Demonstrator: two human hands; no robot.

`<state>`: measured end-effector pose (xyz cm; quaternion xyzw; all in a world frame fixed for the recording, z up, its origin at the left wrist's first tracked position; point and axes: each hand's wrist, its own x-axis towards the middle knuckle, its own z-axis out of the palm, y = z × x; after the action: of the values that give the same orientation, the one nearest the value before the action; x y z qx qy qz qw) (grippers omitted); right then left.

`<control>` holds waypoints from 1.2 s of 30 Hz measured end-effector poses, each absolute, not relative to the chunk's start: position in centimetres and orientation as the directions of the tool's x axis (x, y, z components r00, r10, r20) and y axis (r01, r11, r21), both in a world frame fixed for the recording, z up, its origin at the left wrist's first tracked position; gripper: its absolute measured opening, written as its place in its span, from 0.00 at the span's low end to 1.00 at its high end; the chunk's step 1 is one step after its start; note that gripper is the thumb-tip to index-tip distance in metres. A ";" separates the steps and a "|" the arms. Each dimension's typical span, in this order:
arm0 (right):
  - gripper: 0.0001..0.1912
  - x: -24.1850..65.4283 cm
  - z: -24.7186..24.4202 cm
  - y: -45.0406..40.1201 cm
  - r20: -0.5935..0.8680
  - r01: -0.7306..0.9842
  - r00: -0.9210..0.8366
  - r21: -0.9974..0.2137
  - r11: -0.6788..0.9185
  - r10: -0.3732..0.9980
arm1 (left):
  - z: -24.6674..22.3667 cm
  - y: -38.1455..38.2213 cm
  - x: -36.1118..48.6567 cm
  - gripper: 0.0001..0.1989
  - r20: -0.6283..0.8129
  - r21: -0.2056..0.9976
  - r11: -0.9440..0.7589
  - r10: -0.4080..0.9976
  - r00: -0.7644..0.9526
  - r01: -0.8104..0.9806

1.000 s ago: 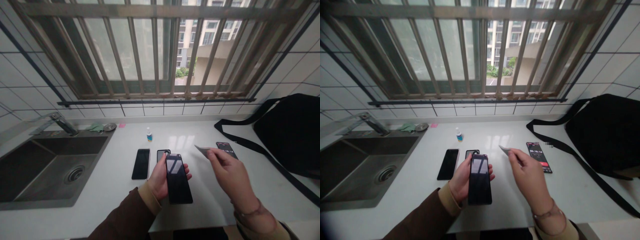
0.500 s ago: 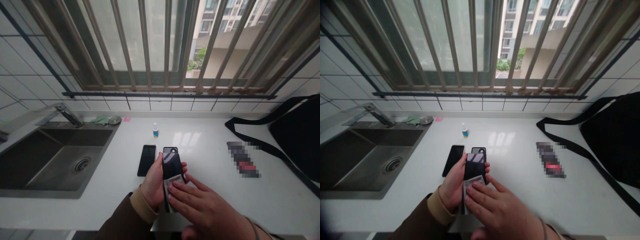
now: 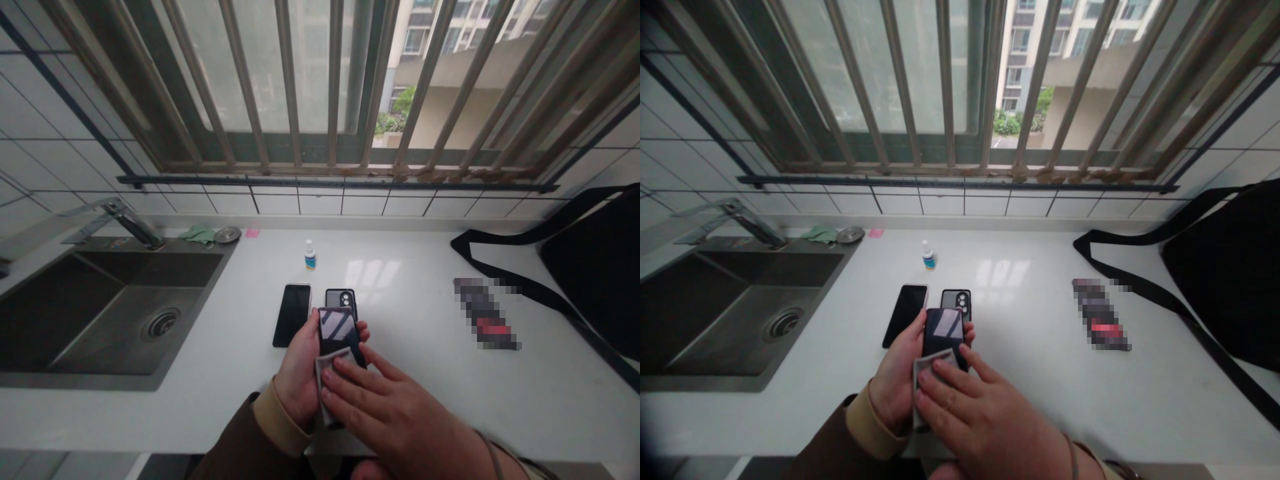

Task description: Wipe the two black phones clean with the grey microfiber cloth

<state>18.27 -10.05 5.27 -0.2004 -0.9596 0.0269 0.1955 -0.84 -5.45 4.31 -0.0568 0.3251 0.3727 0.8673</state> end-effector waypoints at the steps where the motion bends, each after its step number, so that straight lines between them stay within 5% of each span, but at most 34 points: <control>1: 0.36 18.4 5.0 -10.4 0.396 0.337 -0.853 -0.083 0.938 0.342 | 4.2 -5.4 -1.0 0.38 -0.605 0.172 0.707 0.625 0.493 -0.686; 3: 0.34 18.5 4.7 -10.8 0.429 0.314 -0.854 -0.030 0.949 0.296 | 4.1 -5.6 -1.1 0.39 -0.580 0.207 0.711 0.643 0.500 -0.672; 6: 0.34 18.4 4.8 -10.5 0.393 0.427 -0.814 -0.098 0.899 0.429 | 4.2 -6.2 -0.7 0.45 -0.519 0.174 0.775 0.597 0.612 -0.608; 12: 0.32 17.3 5.4 -8.9 0.248 0.650 -0.670 -0.260 0.714 0.700 | 4.5 -7.1 0.8 0.27 -0.550 0.199 0.649 0.694 0.464 -0.735; 19: 0.28 15.8 4.6 -7.9 0.294 0.710 -0.558 -0.316 0.630 0.776 | 3.9 -7.0 0.9 0.32 -0.500 0.171 0.670 0.691 0.522 -0.723; 27: 0.16 17.0 4.7 -5.9 0.342 0.571 -0.389 -0.640 0.515 0.856 | 4.3 -7.0 0.1 0.35 -0.560 0.285 0.785 0.602 0.570 -0.550; 33: 0.15 18.3 4.5 -5.0 -0.068 0.329 -0.287 -0.944 0.032 0.956 | 4.4 -6.7 -1.1 0.46 -0.548 0.429 0.825 0.561 0.620 -0.368; 36: 0.19 18.6 4.1 -4.9 -0.200 0.140 -0.316 -0.977 -0.163 0.928 | 4.3 -6.6 -1.4 0.44 -0.545 0.461 0.809 0.582 0.603 -0.364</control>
<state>18.59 -4.93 4.14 -0.4808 -0.5548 0.5917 0.3329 -1.36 -6.57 4.33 0.1532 0.3557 0.2683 0.8821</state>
